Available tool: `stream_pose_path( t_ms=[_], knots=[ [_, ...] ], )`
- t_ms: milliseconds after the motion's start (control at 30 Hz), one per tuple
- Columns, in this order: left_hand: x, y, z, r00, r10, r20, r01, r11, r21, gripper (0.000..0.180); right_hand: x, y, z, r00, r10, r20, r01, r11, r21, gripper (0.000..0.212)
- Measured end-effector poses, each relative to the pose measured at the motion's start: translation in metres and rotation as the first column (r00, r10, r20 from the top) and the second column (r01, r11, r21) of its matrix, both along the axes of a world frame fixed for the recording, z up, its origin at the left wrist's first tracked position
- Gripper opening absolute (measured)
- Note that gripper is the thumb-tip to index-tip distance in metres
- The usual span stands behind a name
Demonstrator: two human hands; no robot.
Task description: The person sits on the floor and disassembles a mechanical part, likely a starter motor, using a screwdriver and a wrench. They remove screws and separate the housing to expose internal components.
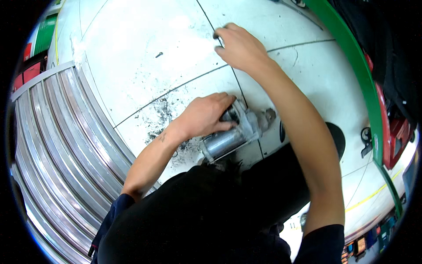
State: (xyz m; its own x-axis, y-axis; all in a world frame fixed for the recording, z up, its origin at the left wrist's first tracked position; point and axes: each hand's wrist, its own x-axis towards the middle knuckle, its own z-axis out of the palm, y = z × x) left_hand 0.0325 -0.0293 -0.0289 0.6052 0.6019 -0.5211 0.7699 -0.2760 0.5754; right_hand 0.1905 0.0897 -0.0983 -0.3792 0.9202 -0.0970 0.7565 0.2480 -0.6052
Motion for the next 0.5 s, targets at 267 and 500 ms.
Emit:
stream_pose_path(
  t_ms=[267, 500],
  knots=[
    [0.005, -0.003, -0.001, 0.997, -0.072, 0.012, 0.071, 0.996, 0.048, 0.063, 0.021, 0.128, -0.014, 0.917, -0.339, 0.209, 0.095, 0.695, 0.712, 0.047],
    [-0.004, -0.004, -0.027, 0.997, 0.062, -0.055, -0.066, 0.996, -0.062, 0.076, 0.085, 0.124, -0.001, 0.911, -0.203, 0.360, 0.211, 0.977, 0.017, 0.022]
  ],
)
